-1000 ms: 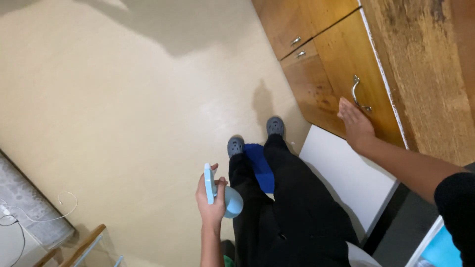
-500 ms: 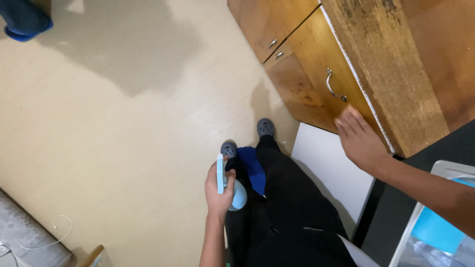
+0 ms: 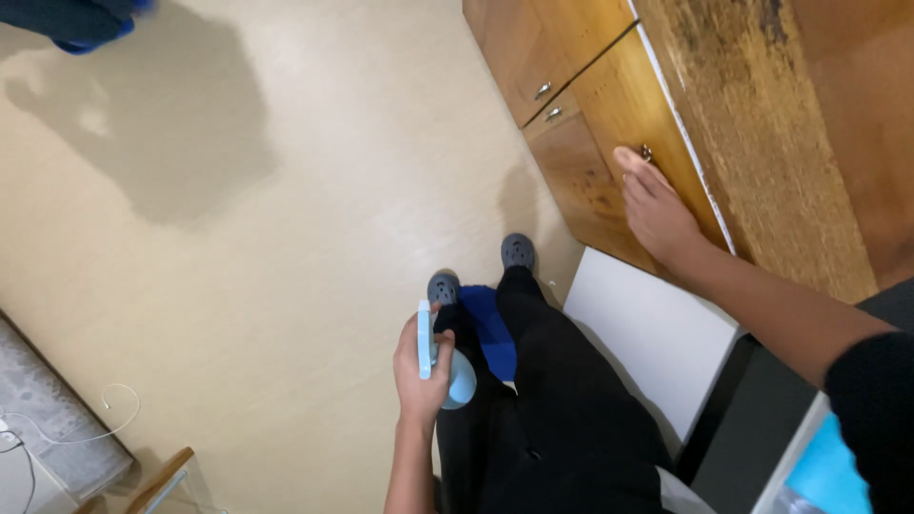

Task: Organizing various items on a wooden cabinet and then wiping down the surfaces with a spray cleaner and cloth.

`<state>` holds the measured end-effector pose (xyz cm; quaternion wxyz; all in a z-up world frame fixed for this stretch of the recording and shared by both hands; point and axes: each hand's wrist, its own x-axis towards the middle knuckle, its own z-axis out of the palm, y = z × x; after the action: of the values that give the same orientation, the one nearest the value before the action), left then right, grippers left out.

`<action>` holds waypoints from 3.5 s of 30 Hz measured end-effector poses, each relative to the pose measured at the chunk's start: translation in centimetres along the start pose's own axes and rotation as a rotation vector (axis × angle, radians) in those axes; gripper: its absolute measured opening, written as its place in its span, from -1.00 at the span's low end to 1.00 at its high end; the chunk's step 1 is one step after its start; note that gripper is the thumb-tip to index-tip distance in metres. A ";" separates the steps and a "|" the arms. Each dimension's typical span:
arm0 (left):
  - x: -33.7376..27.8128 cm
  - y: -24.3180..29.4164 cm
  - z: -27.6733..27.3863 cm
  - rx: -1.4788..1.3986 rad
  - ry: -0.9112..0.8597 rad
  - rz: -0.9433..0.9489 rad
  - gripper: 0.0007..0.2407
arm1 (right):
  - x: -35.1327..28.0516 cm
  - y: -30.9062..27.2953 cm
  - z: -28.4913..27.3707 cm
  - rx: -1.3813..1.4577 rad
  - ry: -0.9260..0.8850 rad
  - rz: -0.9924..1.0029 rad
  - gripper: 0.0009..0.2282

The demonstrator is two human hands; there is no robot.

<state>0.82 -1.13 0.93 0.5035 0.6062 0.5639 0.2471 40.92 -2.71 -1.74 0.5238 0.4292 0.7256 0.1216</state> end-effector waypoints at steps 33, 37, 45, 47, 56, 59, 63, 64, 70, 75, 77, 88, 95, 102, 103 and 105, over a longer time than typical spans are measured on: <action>15.9 7.4 16.7 0.054 -0.251 0.049 -0.64 | 4.6 12.0 2.0 0.787 0.762 0.473 -0.50; 22.5 11.7 20.3 0.205 -0.301 -0.088 -0.67 | 2.9 8.5 0.7 0.740 0.656 0.566 -0.47; 28.0 12.5 21.0 0.342 -0.291 0.099 -0.66 | 4.2 8.9 -0.6 0.456 0.355 0.476 -0.46; 28.2 9.3 20.8 0.324 -0.285 0.140 -0.66 | 6.7 11.4 -2.0 0.310 0.197 0.350 -0.45; 29.4 3.1 12.2 0.328 -0.259 0.008 -0.51 | 25.7 24.3 -5.5 0.033 0.062 0.387 -0.42; 30.6 1.4 9.9 0.376 -0.249 -0.064 -0.53 | 31.5 27.9 -5.6 -0.084 0.059 0.405 -0.42; 31.4 -0.9 6.5 0.372 -0.147 -0.142 -0.54 | 39.4 31.7 -5.6 -0.070 -0.007 0.369 -0.38; 31.8 -1.2 5.6 0.372 -0.138 -0.146 -0.54 | 41.5 32.0 -4.8 -0.072 0.002 0.367 -0.38; 31.3 -4.2 2.4 0.395 -0.032 -0.334 -0.56 | 43.5 31.2 -6.5 -0.153 -0.084 0.358 -0.39; 30.7 -6.3 2.4 0.359 0.001 -0.354 -0.55 | 40.8 22.7 -5.6 -0.202 -0.213 0.224 -0.37; 30.9 -5.8 2.0 0.346 0.015 -0.286 -0.55 | 39.5 17.0 -1.2 -0.181 -0.263 0.127 -0.40; 29.0 -2.6 5.7 0.251 -0.038 -0.205 -0.57 | 25.1 11.4 5.2 -0.142 -0.490 -0.347 -0.31; 26.4 -1.4 10.9 0.226 -0.057 -0.161 -0.55 | 20.6 25.4 -7.0 -0.069 -0.151 -0.024 -0.44; 25.3 2.2 12.7 0.053 -0.045 -0.233 -0.57 | 19.7 20.8 -0.9 0.042 -0.123 -0.244 -0.45; 25.4 2.0 12.6 0.053 -0.038 -0.238 -0.57 | 20.3 21.5 -1.0 0.039 -0.117 -0.248 -0.45; 25.7 1.4 12.3 0.090 -0.035 -0.256 -0.55 | 21.8 22.8 -1.2 -0.197 0.162 0.012 -0.48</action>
<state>18.33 19.02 -9.25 0.5129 0.5554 0.6383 0.1449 49.38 27.70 -1.20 0.5023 0.3688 0.7476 0.2297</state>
